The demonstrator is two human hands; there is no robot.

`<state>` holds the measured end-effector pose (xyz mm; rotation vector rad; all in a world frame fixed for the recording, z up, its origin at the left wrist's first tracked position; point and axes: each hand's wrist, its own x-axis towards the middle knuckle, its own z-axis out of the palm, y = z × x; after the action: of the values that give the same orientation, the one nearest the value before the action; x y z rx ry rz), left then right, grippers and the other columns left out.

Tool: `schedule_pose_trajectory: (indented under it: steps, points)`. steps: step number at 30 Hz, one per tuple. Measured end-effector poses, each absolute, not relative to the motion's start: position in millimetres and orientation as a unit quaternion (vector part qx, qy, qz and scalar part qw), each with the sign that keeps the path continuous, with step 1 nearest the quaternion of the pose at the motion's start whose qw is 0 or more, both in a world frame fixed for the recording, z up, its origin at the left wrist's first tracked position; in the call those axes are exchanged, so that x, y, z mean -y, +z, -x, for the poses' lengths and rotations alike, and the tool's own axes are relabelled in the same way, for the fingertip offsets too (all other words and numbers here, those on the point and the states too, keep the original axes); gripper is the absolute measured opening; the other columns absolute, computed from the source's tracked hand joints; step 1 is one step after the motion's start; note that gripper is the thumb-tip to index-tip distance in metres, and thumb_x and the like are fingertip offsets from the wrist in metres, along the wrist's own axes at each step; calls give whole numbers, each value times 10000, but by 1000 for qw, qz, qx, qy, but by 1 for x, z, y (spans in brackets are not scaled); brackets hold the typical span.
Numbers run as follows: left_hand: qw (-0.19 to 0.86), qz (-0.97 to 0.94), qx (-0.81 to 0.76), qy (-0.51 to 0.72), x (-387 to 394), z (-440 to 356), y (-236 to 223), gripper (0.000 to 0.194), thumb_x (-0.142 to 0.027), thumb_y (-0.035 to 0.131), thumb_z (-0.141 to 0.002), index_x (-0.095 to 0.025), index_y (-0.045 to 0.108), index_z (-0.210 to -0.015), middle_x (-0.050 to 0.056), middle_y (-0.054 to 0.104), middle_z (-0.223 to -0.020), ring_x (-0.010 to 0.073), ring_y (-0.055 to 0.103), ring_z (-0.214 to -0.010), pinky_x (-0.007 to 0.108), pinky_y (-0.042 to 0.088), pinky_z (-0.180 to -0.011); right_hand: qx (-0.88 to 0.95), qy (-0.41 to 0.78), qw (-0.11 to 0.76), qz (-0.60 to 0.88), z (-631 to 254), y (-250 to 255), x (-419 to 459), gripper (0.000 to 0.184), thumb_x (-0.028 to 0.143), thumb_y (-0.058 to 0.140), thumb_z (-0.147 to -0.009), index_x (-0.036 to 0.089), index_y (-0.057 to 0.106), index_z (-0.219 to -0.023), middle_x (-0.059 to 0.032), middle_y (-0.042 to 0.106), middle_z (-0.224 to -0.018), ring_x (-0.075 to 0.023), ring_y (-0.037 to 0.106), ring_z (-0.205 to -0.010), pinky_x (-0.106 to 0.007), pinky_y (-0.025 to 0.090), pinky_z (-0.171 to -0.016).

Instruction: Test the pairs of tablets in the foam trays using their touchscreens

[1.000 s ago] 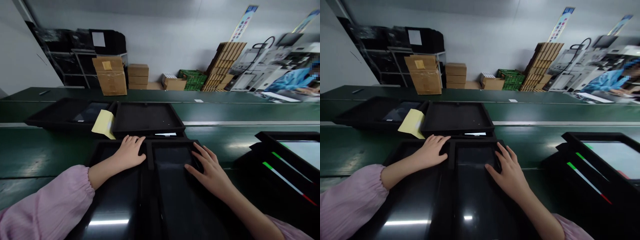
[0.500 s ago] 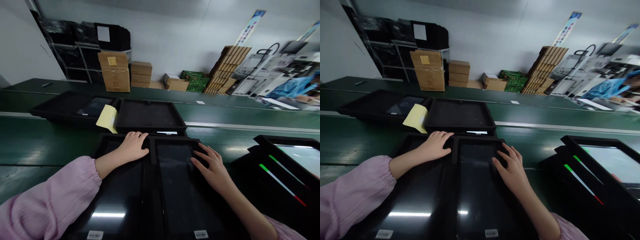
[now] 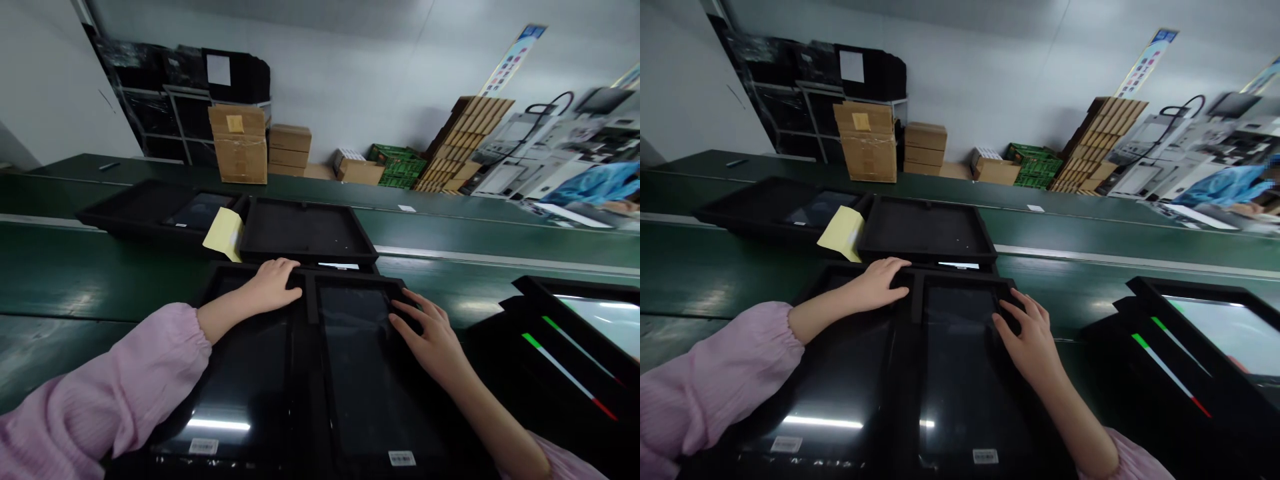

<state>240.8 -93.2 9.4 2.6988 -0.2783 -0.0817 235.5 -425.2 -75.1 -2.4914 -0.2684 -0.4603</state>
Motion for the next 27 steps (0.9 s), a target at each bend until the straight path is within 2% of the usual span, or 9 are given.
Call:
schedule_pose_trajectory:
  steps: [2,4,7,9,12,15,21,25,27]
  points:
    - [261,-961,84,-29,71,-233,25,657,-439,483,-903,-123,411,-1474,160,482,-1522,265,502,-1370,373,415,-1118,100,-173,291,935,-236,-75,426,461,562,529,-876,216,754,-1082,-118,614,-1358,-361,475,-1318,-598,446,-1066]
    - [299,-952,59,-6,45,-216,40,666,-504,392,-944,-152,359,-1507,126,416,-1584,251,436,-1428,387,372,-1163,100,-177,292,935,-236,-74,425,466,559,526,-874,213,755,-1087,-120,630,-1336,-363,484,-1311,-598,453,-1054]
    - [411,-908,-52,62,6,-177,44,713,-569,501,-906,-246,342,-1521,73,374,-1619,295,325,-1492,461,316,-1200,100,-185,291,933,-235,-70,423,476,557,510,-876,209,754,-1090,-123,645,-1315,-365,485,-1313,-602,457,-1044]
    - [435,-890,-130,52,-12,-155,32,844,-622,559,-847,-260,279,-1557,111,336,-1634,340,309,-1496,508,342,-1184,103,-187,286,934,-232,-67,422,475,563,505,-881,212,754,-1084,-121,652,-1306,-367,483,-1319,-600,462,-1035]
    - [400,-905,-144,-14,-25,-138,9,973,-680,583,-825,-273,166,-1604,127,220,-1673,375,263,-1505,559,312,-1189,113,-193,274,935,-228,-62,421,461,576,493,-904,234,754,-1071,-104,660,-1293,-357,493,-1319,-585,477,-1018]
    - [343,-935,-86,-38,-26,-136,-4,1009,-693,580,-837,-300,78,-1619,95,142,-1694,361,224,-1519,538,306,-1197,129,-211,258,934,-223,-58,419,447,583,477,-928,257,762,-1043,-86,678,-1253,-341,529,-1285,-560,498,-993]
    - [275,-957,-37,-81,-25,-131,-4,1067,-653,618,-831,-288,-2,-1619,198,52,-1687,460,200,-1499,643,405,-1085,230,-220,241,917,-215,-50,413,346,472,505,-959,259,773,-1005,-72,692,-1210,-300,573,-1230,-502,530,-970]
    - [267,-956,-31,-120,-23,-126,-2,1148,-567,679,-808,-234,-69,-1612,224,-88,-1674,436,30,-1522,621,315,-1151,253,-236,230,910,-212,-47,410,303,408,520,-961,249,778,-982,-73,697,-1175,-288,600,-1177,-483,546,-944]
    - [265,-955,-34,-133,-20,-126,-3,1175,-538,708,-788,-232,-72,-1611,238,-124,-1665,446,13,-1517,626,310,-1150,256,-242,236,906,-212,-45,408,290,390,525,-960,255,782,-968,-72,699,-1155,-282,612,-1154,-475,550,-936]
